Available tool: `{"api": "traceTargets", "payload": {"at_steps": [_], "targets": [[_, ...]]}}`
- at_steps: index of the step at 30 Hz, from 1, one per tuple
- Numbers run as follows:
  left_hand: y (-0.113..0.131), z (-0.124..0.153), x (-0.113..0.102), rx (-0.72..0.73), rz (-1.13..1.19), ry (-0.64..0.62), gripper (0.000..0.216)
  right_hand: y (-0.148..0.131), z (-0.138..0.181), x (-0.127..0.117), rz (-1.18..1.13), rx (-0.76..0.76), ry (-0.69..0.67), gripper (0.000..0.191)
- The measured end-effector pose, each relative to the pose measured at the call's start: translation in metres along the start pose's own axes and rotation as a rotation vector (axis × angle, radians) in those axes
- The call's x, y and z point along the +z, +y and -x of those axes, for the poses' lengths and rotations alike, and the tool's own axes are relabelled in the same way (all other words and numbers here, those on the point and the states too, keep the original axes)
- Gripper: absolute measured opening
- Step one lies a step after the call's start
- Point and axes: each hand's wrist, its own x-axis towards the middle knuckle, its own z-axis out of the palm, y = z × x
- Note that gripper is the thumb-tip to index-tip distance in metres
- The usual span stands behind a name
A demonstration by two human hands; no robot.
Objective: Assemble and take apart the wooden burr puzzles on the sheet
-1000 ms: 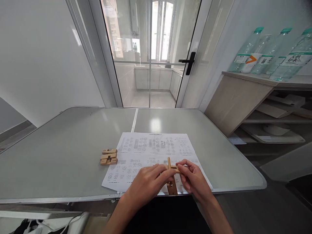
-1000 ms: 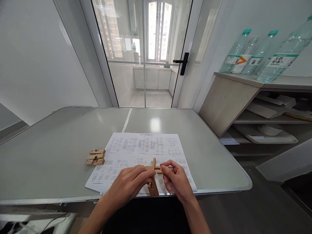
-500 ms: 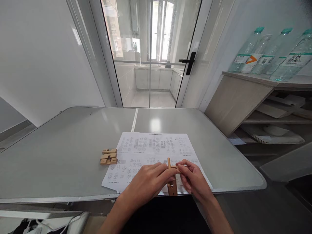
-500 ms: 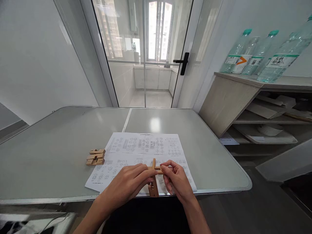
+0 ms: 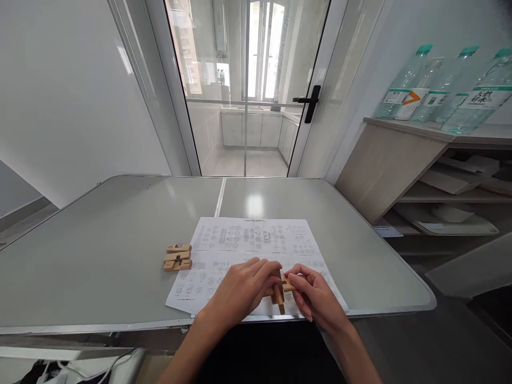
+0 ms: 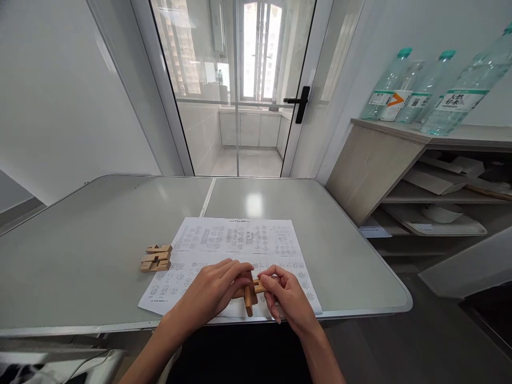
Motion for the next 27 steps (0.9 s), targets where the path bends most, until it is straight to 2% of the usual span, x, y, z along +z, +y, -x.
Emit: {"api": "traceTargets", "payload": {"at_steps": [6, 10, 13, 16, 18, 20, 25, 27], "targets": [[-0.003, 0.002, 0.005, -0.061, 0.007, 0.052, 0.015, 0.0, 0.0, 0.0, 0.015, -0.007, -0.005, 0.04], [-0.004, 0.007, 0.01, -0.097, 0.035, 0.16, 0.026, -0.001, 0.0, 0.0, -0.021, 0.001, 0.046, 0.041], [-0.004, 0.014, 0.011, -0.069, 0.105, 0.193, 0.05, -0.002, -0.001, 0.0, -0.069, 0.009, 0.107, 0.041], [-0.004, 0.018, 0.01, -0.039, 0.138, 0.122, 0.092, -0.004, -0.002, 0.0, -0.092, 0.028, 0.129, 0.042], [-0.005, 0.019, 0.011, -0.023, 0.128, 0.074, 0.106, -0.005, -0.003, -0.001, -0.096, 0.034, 0.124, 0.042], [-0.007, 0.018, 0.013, -0.005, 0.108, 0.051, 0.106, -0.004, -0.003, -0.001, -0.098, 0.036, 0.114, 0.042], [-0.012, 0.014, 0.019, 0.049, 0.074, 0.1, 0.084, -0.002, -0.003, -0.003, -0.088, 0.038, 0.082, 0.042], [-0.012, 0.013, 0.018, 0.065, 0.077, 0.107, 0.087, -0.001, -0.004, -0.004, -0.083, 0.042, 0.065, 0.043]]}}
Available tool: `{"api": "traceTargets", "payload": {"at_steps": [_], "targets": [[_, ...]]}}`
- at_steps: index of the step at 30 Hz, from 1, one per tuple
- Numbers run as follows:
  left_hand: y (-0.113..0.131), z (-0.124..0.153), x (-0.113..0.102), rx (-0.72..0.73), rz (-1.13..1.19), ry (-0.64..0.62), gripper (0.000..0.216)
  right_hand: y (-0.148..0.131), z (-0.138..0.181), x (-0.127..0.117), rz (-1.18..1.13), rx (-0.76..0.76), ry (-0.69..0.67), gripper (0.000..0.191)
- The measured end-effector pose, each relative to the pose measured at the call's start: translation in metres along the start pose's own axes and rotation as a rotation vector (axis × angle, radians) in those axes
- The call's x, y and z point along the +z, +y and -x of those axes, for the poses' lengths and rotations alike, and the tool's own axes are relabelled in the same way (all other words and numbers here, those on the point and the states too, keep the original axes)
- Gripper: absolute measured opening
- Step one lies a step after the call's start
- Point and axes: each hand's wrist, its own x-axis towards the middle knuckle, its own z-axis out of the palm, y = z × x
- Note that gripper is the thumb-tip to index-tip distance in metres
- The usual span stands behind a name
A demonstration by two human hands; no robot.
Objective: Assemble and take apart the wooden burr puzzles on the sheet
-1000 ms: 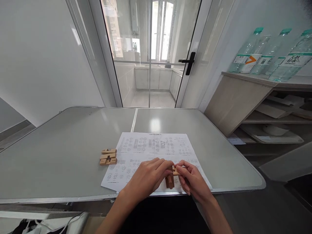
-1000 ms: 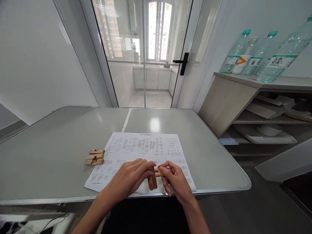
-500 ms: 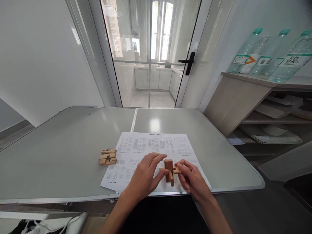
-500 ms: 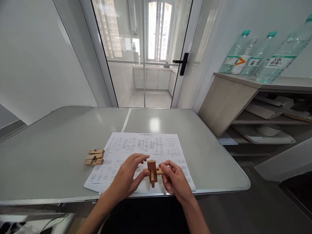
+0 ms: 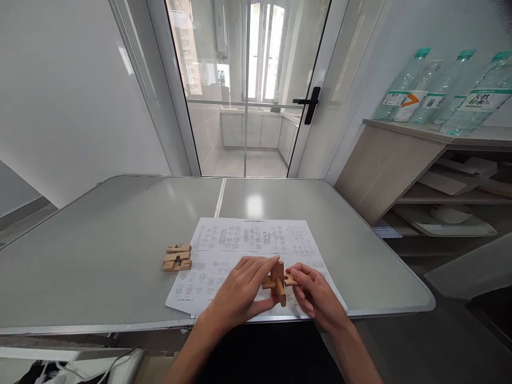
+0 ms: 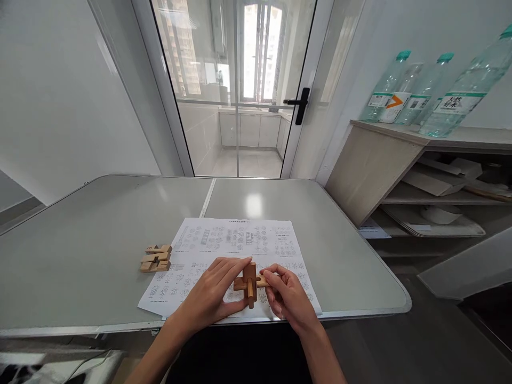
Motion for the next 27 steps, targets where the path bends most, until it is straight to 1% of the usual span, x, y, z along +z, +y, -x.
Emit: {"api": "traceTargets", "payload": {"at_steps": [2, 4, 7, 10, 14, 17, 22, 24, 27], "targets": [[0.0, -0.001, -0.002, 0.008, 0.007, -0.021, 0.096, 0.001, 0.0, -0.001, -0.005, 0.001, -0.004, 0.042], [-0.001, -0.001, -0.003, 0.016, 0.005, -0.043, 0.102, 0.001, 0.0, -0.002, -0.013, 0.001, -0.006, 0.041], [-0.001, -0.001, -0.003, 0.035, -0.027, -0.038, 0.096, 0.001, 0.0, -0.002, -0.016, -0.01, -0.013, 0.04], [-0.002, -0.002, -0.002, 0.058, -0.062, -0.041, 0.091, 0.0, 0.001, -0.001, -0.013, -0.023, -0.009, 0.043], [-0.002, -0.005, -0.002, 0.092, -0.078, -0.046, 0.091, -0.001, 0.001, 0.0, -0.006, -0.021, 0.002, 0.046], [-0.002, -0.007, -0.002, 0.117, -0.079, -0.028, 0.091, -0.001, 0.002, 0.0, 0.004, -0.024, 0.004, 0.049], [-0.002, -0.01, 0.001, 0.166, -0.059, -0.011, 0.089, -0.003, 0.002, 0.0, 0.035, -0.001, -0.028, 0.053], [-0.002, -0.011, 0.003, 0.161, -0.058, -0.016, 0.091, -0.003, 0.003, 0.0, 0.03, 0.0, -0.02, 0.054], [-0.003, -0.01, 0.006, 0.096, -0.056, -0.028, 0.097, -0.001, 0.002, 0.001, 0.018, -0.019, 0.004, 0.053]]}}
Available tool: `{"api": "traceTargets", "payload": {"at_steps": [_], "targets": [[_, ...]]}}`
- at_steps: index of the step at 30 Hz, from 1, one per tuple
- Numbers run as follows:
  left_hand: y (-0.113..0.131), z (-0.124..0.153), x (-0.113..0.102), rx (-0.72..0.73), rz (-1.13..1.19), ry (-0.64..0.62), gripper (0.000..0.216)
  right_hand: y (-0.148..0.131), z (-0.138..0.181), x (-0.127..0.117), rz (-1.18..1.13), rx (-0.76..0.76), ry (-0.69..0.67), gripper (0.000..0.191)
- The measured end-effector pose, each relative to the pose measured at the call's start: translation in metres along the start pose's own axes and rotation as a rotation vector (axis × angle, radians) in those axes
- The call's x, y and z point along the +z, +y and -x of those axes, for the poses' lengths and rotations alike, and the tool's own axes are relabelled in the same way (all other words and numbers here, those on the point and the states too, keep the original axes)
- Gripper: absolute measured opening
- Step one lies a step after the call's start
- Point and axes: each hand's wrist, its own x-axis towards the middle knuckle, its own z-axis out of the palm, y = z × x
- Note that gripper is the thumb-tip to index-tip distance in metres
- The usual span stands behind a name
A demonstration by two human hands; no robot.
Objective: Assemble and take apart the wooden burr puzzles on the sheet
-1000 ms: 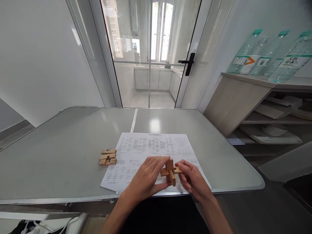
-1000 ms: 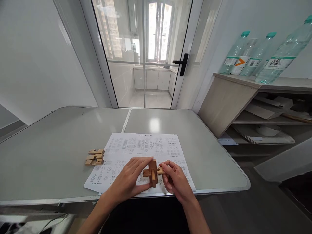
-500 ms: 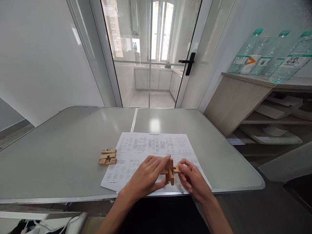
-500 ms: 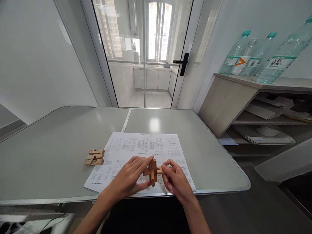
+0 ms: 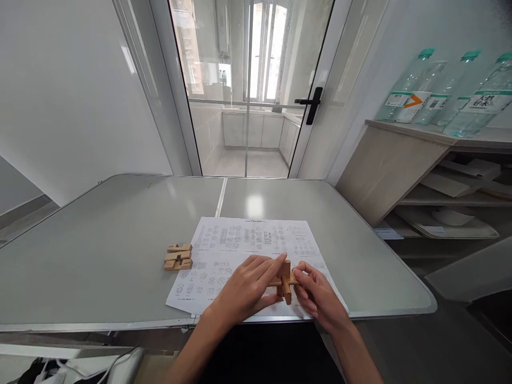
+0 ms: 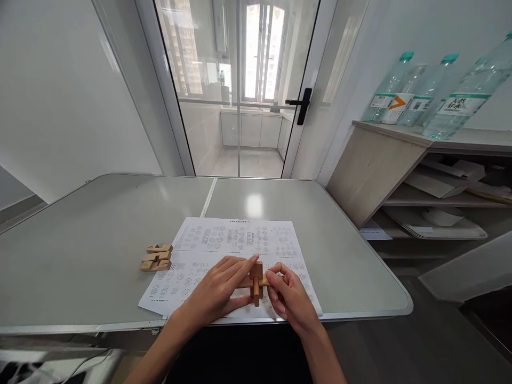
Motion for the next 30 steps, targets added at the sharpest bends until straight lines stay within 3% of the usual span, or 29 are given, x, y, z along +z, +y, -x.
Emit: {"api": "traceTargets", "payload": {"at_steps": [6, 9, 12, 16, 19, 30], "targets": [[-0.001, 0.012, 0.001, -0.178, 0.08, -0.032, 0.121, 0.0, 0.0, 0.004, -0.013, -0.017, 0.048, 0.052], [-0.002, 0.024, -0.003, -0.278, 0.097, -0.013, 0.122, -0.003, 0.0, 0.005, -0.026, 0.004, 0.087, 0.053], [-0.004, 0.038, -0.012, -0.361, 0.104, -0.011, 0.102, -0.004, 0.001, 0.004, -0.047, 0.033, 0.095, 0.054], [-0.008, 0.056, -0.028, -0.45, 0.154, 0.013, 0.057, -0.008, -0.004, -0.003, -0.142, 0.083, 0.095, 0.049], [-0.012, 0.066, -0.037, -0.545, 0.231, 0.002, 0.038, -0.017, -0.018, -0.017, -0.209, 0.068, 0.164, 0.044], [-0.012, 0.069, -0.043, -0.631, 0.324, 0.023, 0.03, -0.063, -0.114, -0.094, 0.101, -0.283, 0.412, 0.043]]}}
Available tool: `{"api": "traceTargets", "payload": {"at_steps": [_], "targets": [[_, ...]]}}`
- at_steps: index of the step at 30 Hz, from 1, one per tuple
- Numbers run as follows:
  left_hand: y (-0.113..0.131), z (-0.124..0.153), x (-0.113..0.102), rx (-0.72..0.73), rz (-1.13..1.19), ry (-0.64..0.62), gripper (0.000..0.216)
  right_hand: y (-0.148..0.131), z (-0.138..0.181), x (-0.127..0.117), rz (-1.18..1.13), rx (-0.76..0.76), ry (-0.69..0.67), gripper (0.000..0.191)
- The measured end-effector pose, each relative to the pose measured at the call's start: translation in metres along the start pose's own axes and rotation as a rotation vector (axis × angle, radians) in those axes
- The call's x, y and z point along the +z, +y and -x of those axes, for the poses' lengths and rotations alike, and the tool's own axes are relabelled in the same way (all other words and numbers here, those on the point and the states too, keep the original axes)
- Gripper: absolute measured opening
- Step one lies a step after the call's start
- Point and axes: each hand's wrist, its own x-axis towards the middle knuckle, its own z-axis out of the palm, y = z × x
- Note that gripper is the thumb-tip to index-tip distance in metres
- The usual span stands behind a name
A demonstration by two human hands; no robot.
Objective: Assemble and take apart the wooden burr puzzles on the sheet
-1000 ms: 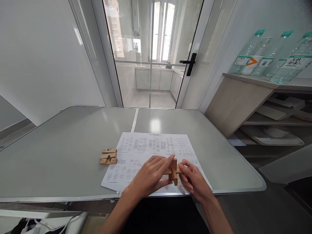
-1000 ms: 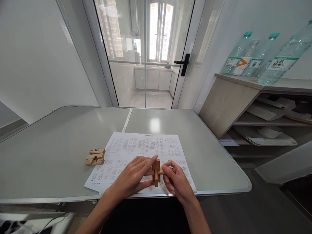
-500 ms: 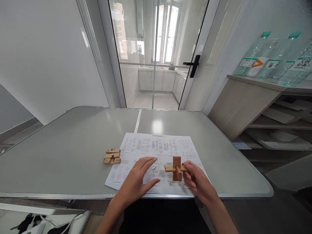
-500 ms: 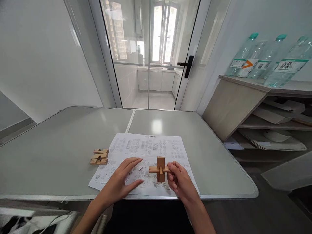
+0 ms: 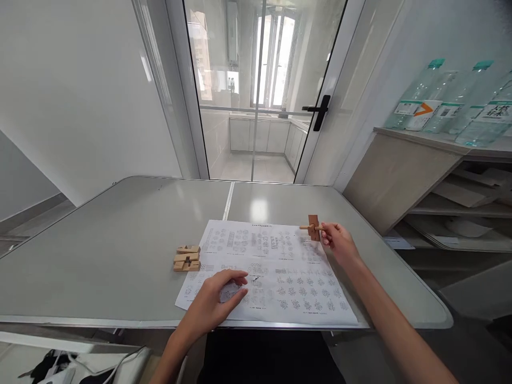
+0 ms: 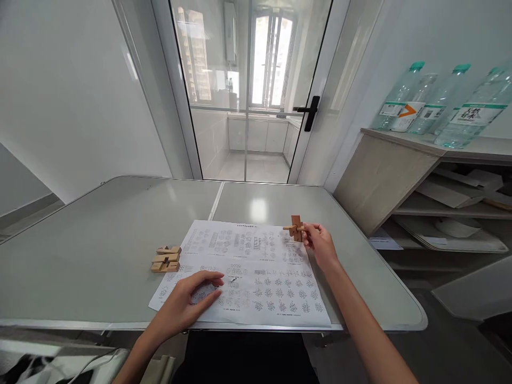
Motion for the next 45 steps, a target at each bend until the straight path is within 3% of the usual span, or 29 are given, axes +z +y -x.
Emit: {"api": "traceTargets", "payload": {"at_steps": [4, 9, 18, 22, 25, 29, 31, 35, 41, 45], "targets": [[0.0, -0.001, -0.003, -0.044, 0.025, 0.006, 0.03, 0.011, -0.017, -0.006, 0.195, -0.184, 0.084, 0.047], [0.0, -0.002, -0.004, -0.077, 0.045, 0.004, 0.032, 0.024, -0.017, -0.004, 0.393, -0.342, 0.099, 0.055], [0.0, 0.003, -0.001, -0.091, 0.037, 0.038, 0.034, 0.015, 0.001, 0.008, 0.558, -0.392, 0.054, 0.064], [-0.008, 0.009, -0.002, -0.055, -0.06, 0.158, 0.032, 0.017, 0.0, 0.005, 0.674, -0.433, 0.072, 0.057], [-0.025, 0.014, -0.017, 0.021, -0.236, 0.312, 0.03, 0.017, 0.002, 0.004, 0.738, -0.515, 0.144, 0.047], [-0.05, 0.015, -0.047, -0.059, -0.495, 0.393, 0.055, 0.007, 0.015, 0.013, 0.742, -0.612, 0.196, 0.034], [-0.059, 0.012, -0.057, -0.201, -0.609, 0.425, 0.069, 0.001, 0.025, 0.024, 0.742, -0.623, 0.093, 0.029], [-0.067, 0.001, -0.058, -0.381, -0.716, 0.378, 0.086, -0.002, 0.045, 0.052, 0.766, -0.648, -0.332, 0.019], [-0.08, -0.014, -0.046, -0.385, -0.703, 0.364, 0.081, 0.004, 0.056, 0.095, 0.733, -0.48, -0.692, 0.026], [-0.084, -0.019, -0.049, -0.354, -0.689, 0.318, 0.069, 0.008, 0.045, 0.114, 0.613, -0.277, -0.792, 0.023]]}}
